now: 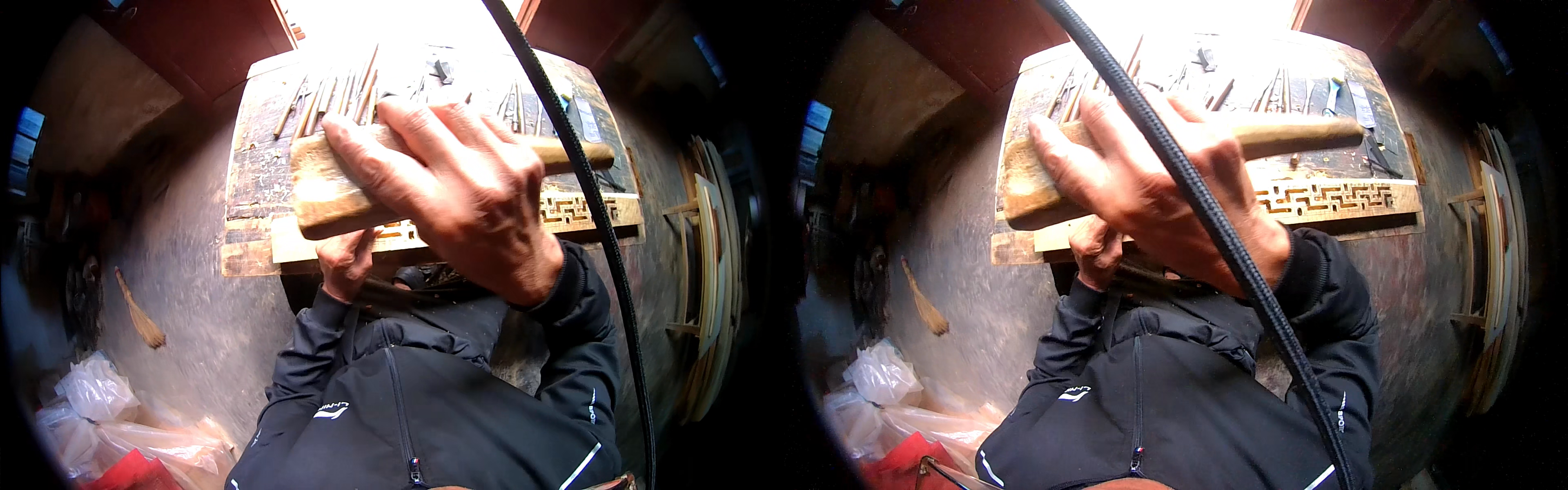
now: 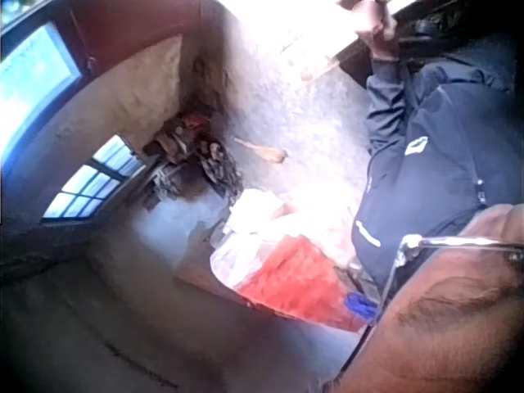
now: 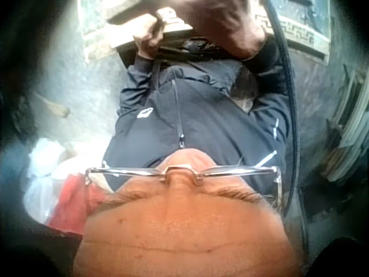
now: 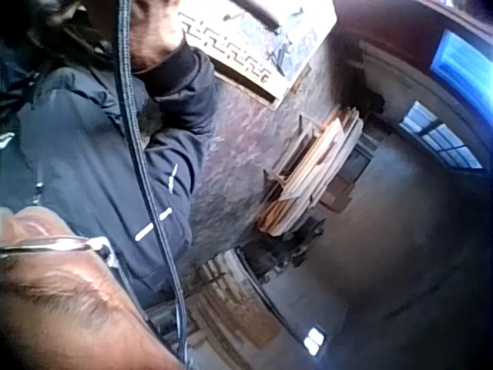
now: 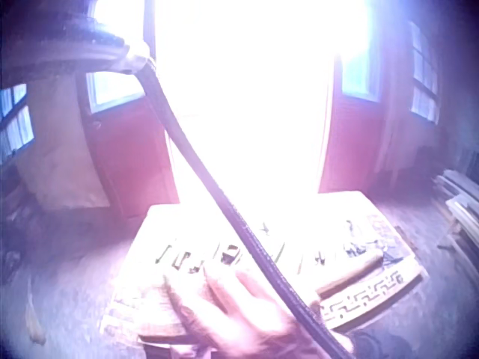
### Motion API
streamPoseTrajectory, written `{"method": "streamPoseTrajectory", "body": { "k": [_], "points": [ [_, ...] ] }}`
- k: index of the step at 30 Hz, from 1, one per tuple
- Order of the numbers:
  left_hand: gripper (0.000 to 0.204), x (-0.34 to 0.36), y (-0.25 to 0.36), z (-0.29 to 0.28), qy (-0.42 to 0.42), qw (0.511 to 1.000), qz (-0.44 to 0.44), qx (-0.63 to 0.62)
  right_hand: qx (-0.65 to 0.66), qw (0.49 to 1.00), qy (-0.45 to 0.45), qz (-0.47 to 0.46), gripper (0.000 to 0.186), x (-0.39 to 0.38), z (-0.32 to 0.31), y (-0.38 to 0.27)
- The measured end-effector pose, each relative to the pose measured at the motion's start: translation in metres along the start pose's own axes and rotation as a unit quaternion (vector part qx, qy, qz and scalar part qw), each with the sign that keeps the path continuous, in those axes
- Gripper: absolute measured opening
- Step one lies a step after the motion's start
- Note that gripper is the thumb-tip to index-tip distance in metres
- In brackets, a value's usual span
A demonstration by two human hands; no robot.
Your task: The person carves a geometric pattern into a piece of wood using a chisel and a wooden mallet.
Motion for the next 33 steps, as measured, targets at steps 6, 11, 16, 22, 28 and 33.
{"method": "streamPoseTrajectory", "body": {
  "k": [6, 11, 16, 22, 28, 33],
  "points": [
    [0.012, -0.018, -0.024, -0.003, 0.194, 0.955, -0.192, -0.112, 0.007, 0.998, -0.058, 0.020, 0.072, -0.018, 0.003, 0.012],
    [0.012, -0.017, -0.016, -0.007, 0.154, 0.968, -0.165, -0.110, -0.015, 0.999, -0.037, 0.004, 0.030, -0.029, 0.023, 0.006],
    [0.012, -0.016, -0.017, -0.008, 0.137, 0.975, -0.140, -0.103, -0.016, 0.999, -0.042, 0.003, 0.034, -0.026, 0.027, 0.006],
    [0.013, -0.010, -0.014, -0.006, 0.124, 0.982, -0.104, -0.093, 0.030, 0.996, -0.082, 0.022, 0.069, -0.022, 0.024, 0.002],
    [0.010, -0.012, -0.014, -0.009, 0.091, 0.986, -0.121, -0.072, 0.034, 0.994, -0.098, 0.026, 0.071, -0.016, 0.023, 0.000],
    [0.014, -0.008, -0.012, -0.004, 0.093, 0.983, -0.120, -0.098, 0.050, 0.997, -0.055, 0.015, 0.073, -0.010, 0.019, 0.003]
  ]
}}
Point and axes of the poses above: each hand's wrist, its own x-axis towards the middle knuckle, its own z-axis out of the palm, y = z × x, the point moved 6 cm from there along x, towards the middle knuckle, and after that the axes turned 13 degrees about -x, right-handed, at the moved point
